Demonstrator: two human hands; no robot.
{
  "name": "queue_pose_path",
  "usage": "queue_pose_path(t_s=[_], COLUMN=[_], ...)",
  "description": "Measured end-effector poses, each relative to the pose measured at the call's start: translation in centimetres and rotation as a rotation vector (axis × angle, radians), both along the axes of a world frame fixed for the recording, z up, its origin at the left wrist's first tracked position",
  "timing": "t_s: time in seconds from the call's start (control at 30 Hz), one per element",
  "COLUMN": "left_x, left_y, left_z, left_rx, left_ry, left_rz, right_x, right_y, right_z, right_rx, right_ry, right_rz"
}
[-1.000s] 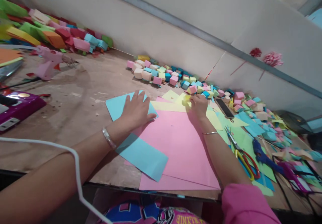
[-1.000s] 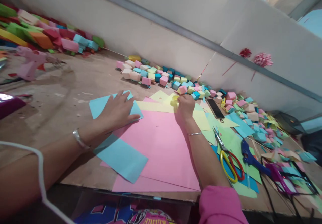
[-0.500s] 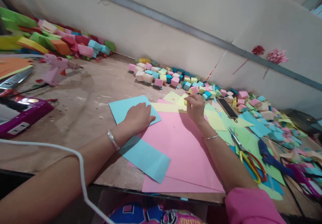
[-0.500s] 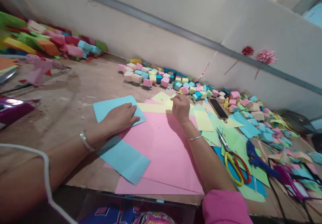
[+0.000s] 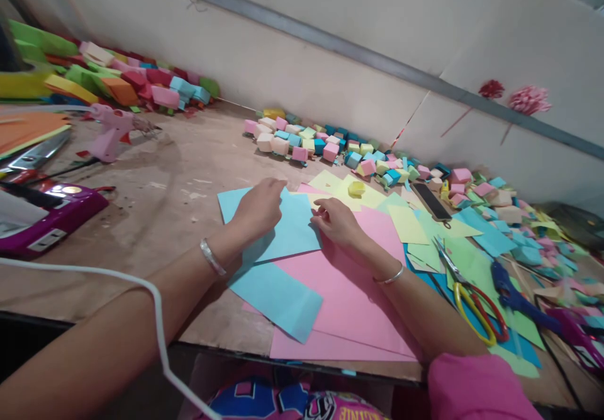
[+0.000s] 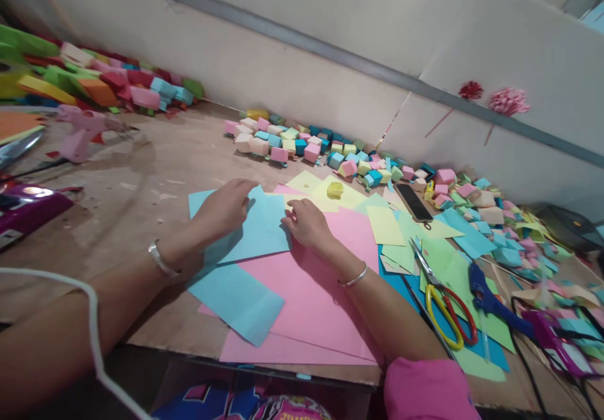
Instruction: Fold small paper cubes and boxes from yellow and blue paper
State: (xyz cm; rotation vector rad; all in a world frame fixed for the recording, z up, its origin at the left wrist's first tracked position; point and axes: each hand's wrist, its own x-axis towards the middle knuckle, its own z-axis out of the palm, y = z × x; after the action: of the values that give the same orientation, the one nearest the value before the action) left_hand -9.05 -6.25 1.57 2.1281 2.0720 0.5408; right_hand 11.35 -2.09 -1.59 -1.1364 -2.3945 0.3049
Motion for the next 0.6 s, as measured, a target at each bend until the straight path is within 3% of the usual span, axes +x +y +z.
queue_pose_path(t_s=[0.17,0.33,0.6], left_x=[-1.5,-1.7,-2.6], left_y=[0.1,0.4,1.9], left_z=[0.2,0.1,-0.6], left_rx=[-0.149,-0.15,-0.208], left_ry=[0.175,0.231,0.041], left_rz=[0.057,0.039,0.026], right_x=[0.4,0.3,0.5], right_y=[0.6,0.5,0.7], right_z=[-0.5,-0.4,-0.5], right_rx=[0.04,0.007,-0.048], right_ry=[-0.001,0.021,0.138], right_rz=[0.04,0.029,0.016])
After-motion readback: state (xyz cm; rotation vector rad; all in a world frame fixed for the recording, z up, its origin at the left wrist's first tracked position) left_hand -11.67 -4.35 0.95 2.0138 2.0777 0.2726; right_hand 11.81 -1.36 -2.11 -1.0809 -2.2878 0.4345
